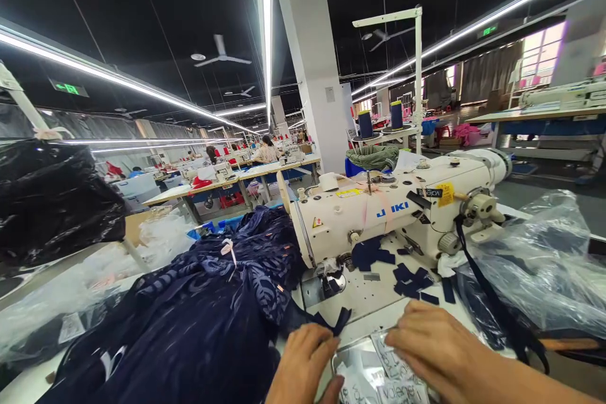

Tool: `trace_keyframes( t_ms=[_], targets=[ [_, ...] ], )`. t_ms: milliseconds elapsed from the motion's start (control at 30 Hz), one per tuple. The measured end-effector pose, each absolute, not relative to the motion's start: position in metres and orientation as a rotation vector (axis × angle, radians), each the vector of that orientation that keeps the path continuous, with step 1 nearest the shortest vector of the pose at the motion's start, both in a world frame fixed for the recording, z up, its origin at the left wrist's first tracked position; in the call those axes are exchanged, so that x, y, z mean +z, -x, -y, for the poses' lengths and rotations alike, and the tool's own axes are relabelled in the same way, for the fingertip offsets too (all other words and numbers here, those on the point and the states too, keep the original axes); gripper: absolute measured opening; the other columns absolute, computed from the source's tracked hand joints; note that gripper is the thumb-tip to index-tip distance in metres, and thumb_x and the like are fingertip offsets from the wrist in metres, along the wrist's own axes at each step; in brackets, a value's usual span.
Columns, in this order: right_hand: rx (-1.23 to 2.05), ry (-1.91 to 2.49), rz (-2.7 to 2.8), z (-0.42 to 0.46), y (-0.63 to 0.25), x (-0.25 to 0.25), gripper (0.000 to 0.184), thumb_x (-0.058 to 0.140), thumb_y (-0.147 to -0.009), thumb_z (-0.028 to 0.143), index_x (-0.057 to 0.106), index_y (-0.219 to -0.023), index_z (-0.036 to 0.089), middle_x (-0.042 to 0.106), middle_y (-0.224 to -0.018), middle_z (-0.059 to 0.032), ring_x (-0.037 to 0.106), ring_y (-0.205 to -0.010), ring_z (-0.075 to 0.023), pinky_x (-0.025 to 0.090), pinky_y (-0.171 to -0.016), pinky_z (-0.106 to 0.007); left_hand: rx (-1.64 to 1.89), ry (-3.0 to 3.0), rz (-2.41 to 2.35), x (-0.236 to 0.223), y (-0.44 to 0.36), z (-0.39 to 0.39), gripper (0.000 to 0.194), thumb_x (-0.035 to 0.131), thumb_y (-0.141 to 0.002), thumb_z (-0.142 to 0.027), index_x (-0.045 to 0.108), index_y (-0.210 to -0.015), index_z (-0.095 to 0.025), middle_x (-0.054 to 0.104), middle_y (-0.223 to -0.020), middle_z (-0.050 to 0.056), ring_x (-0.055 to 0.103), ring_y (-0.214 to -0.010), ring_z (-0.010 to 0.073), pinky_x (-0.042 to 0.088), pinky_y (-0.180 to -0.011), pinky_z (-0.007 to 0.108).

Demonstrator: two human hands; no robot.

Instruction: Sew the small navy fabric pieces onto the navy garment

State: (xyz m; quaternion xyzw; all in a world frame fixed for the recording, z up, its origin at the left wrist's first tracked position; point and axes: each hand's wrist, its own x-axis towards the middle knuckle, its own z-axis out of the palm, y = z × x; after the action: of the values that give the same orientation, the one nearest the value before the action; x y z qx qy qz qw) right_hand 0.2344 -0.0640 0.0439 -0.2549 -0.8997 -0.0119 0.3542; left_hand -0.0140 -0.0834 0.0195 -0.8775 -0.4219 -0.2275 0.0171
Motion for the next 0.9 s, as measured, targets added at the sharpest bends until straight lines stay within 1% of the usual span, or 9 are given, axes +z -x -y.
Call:
trace_keyframes(
  t_ms=[67,133,200,267,367,500,600,767,900],
  targets=[
    [0.016,0.826,2.377,0.045,-0.246,0.040,0.029,0.032,-0.091,0.020,0.059,-0.078,0.019,0.060,-0.067,-0.0031,0.054,-0.062,-0.0142,0.040,-0.062,-0.027,-0.676,2.735,1.335,0.031,0.012,0.066,0.033,0.052,-0.075,-0.020,0.053,-0.108,-0.022,0.057,-0.106,0.009,0.049,-0.101,0.0258,0.041,-0.085,0.040],
    [0.045,0.968,2.398,0.027,-0.259,0.032,0.028,0.034,-0.089,0.018,0.059,-0.077,0.018,0.061,-0.072,-0.0044,0.056,-0.067,-0.0162,0.040,-0.065,-0.029,-0.565,2.738,1.416,0.036,0.008,0.052,0.036,0.056,-0.071,-0.016,0.054,-0.106,-0.022,0.056,-0.107,0.007,0.048,-0.102,0.0249,0.038,-0.088,0.040],
    [0.028,1.106,2.402,0.011,-0.270,0.024,0.026,0.036,-0.087,0.016,0.060,-0.076,0.017,0.062,-0.074,-0.0052,0.056,-0.070,-0.0182,0.040,-0.067,-0.031,-0.401,2.730,1.499,0.037,0.003,0.042,0.029,0.059,-0.069,-0.017,0.058,-0.097,-0.022,0.058,-0.102,0.006,0.050,-0.098,0.0243,0.037,-0.088,0.040],
    [0.002,1.236,2.385,-0.002,-0.279,0.019,0.025,0.037,-0.086,0.013,0.060,-0.076,0.017,0.062,-0.076,-0.0053,0.057,-0.071,-0.0191,0.040,-0.068,-0.032,-0.253,2.705,1.553,0.035,0.000,0.035,0.017,0.059,-0.068,-0.019,0.060,-0.085,-0.020,0.060,-0.094,0.005,0.052,-0.093,0.0242,0.036,-0.087,0.041],
    [-0.001,1.408,2.336,-0.014,-0.290,0.020,0.022,0.041,-0.083,0.011,0.061,-0.076,0.017,0.062,-0.076,-0.0048,0.057,-0.071,-0.0188,0.041,-0.066,-0.029,-0.169,2.685,1.561,0.032,-0.001,0.027,0.008,0.055,-0.069,-0.015,0.059,-0.075,-0.019,0.060,-0.087,0.005,0.054,-0.087,0.0229,0.034,-0.087,0.042],
    [-0.004,1.536,2.303,-0.021,-0.298,0.026,0.019,0.045,-0.080,0.008,0.061,-0.073,0.017,0.061,-0.074,-0.0037,0.057,-0.072,-0.0172,0.040,-0.063,-0.025,-0.224,2.722,1.457,0.022,0.001,0.017,0.014,0.045,-0.075,-0.013,0.058,-0.073,-0.019,0.060,-0.084,0.005,0.056,-0.082,0.0213,0.035,-0.086,0.041],
    [-0.039,1.528,2.340,-0.024,-0.293,0.027,0.015,0.050,-0.078,0.007,0.061,-0.073,0.017,0.061,-0.075,-0.0029,0.055,-0.073,-0.0161,0.039,-0.066,-0.025,-0.322,2.701,1.408,0.010,-0.001,0.010,0.019,0.040,-0.075,-0.009,0.055,-0.069,-0.019,0.059,-0.076,0.004,0.056,-0.075,0.0199,0.040,-0.077,0.036],
    [-0.308,1.365,2.532,-0.030,-0.275,0.015,0.012,0.052,-0.081,0.011,0.061,-0.075,0.017,0.061,-0.081,-0.0028,0.051,-0.081,-0.0187,0.035,-0.072,-0.031,-0.467,2.537,1.302,-0.003,-0.004,0.001,0.021,0.041,-0.065,0.000,0.053,-0.063,-0.018,0.057,-0.077,0.006,0.053,-0.073,0.0224,0.041,-0.070,0.037],
    [-0.494,1.172,2.664,-0.036,-0.261,-0.002,0.020,0.045,-0.085,0.009,0.058,-0.071,0.015,0.059,-0.074,-0.0041,0.049,-0.075,-0.0182,0.033,-0.074,-0.033,-0.561,2.564,1.125,-0.004,0.000,-0.005,0.027,0.037,-0.061,0.006,0.051,-0.060,-0.017,0.057,-0.073,0.005,0.052,-0.072,0.0218,0.042,-0.065,0.036]
  ],
)
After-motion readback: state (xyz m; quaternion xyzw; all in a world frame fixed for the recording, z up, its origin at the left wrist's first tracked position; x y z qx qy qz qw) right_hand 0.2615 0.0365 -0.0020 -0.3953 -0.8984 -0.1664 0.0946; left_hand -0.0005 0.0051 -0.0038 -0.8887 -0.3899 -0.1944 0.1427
